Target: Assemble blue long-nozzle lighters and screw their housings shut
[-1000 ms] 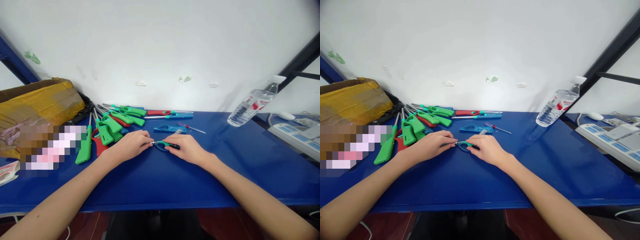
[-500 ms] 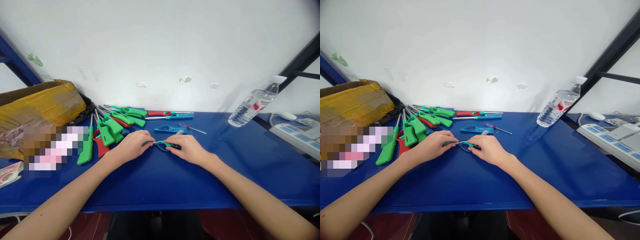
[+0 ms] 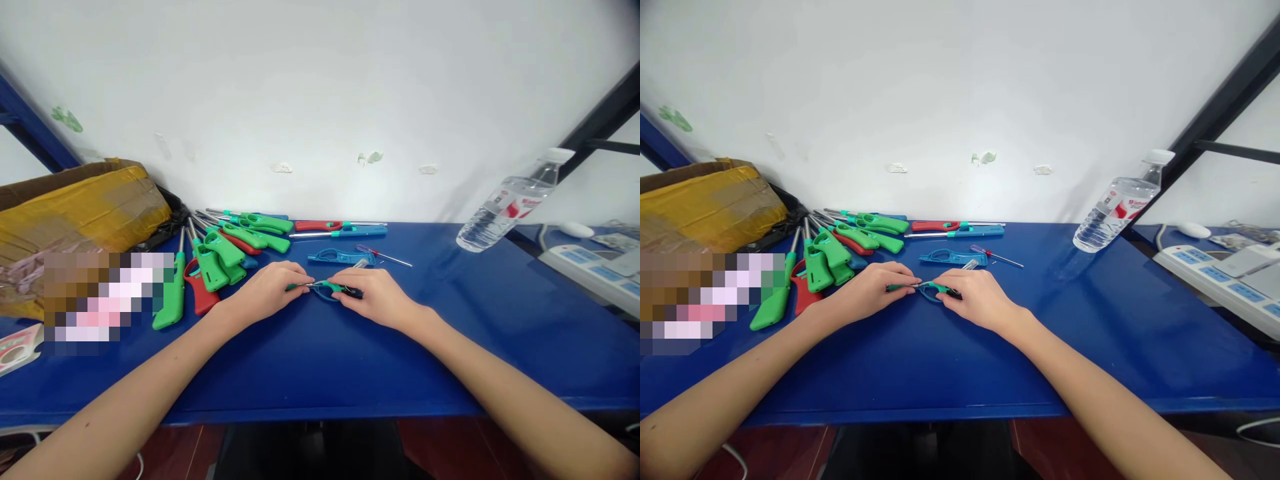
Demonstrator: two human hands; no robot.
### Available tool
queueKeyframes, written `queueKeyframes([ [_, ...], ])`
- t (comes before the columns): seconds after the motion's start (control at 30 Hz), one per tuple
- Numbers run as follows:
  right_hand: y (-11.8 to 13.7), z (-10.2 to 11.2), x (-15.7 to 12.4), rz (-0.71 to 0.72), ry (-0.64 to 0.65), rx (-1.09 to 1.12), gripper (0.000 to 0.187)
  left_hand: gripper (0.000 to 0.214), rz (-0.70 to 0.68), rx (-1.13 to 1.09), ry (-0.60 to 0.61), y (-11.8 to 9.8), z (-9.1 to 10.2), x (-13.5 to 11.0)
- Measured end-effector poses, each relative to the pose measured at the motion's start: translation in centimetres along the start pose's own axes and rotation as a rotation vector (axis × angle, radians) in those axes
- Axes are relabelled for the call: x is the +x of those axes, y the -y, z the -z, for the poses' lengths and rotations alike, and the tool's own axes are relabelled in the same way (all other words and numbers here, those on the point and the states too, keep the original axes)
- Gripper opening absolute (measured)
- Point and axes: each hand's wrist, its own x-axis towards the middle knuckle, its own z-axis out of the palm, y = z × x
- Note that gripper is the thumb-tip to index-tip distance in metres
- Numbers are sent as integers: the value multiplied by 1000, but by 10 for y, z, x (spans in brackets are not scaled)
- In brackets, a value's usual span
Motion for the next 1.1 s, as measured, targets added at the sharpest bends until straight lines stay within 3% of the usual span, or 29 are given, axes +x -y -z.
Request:
queueKeyframes([
  [0.47, 1, 0, -1, 34, 30, -140, 24, 26, -48, 102, -5, -3, -4, 1],
  [0.87, 2, 9, -4, 87, 96, -45, 31, 25, -14, 79, 14, -4, -3, 2],
  [1.1, -13, 19, -5, 47, -106, 11, 33, 26, -36, 112, 9, -2, -3, 1],
])
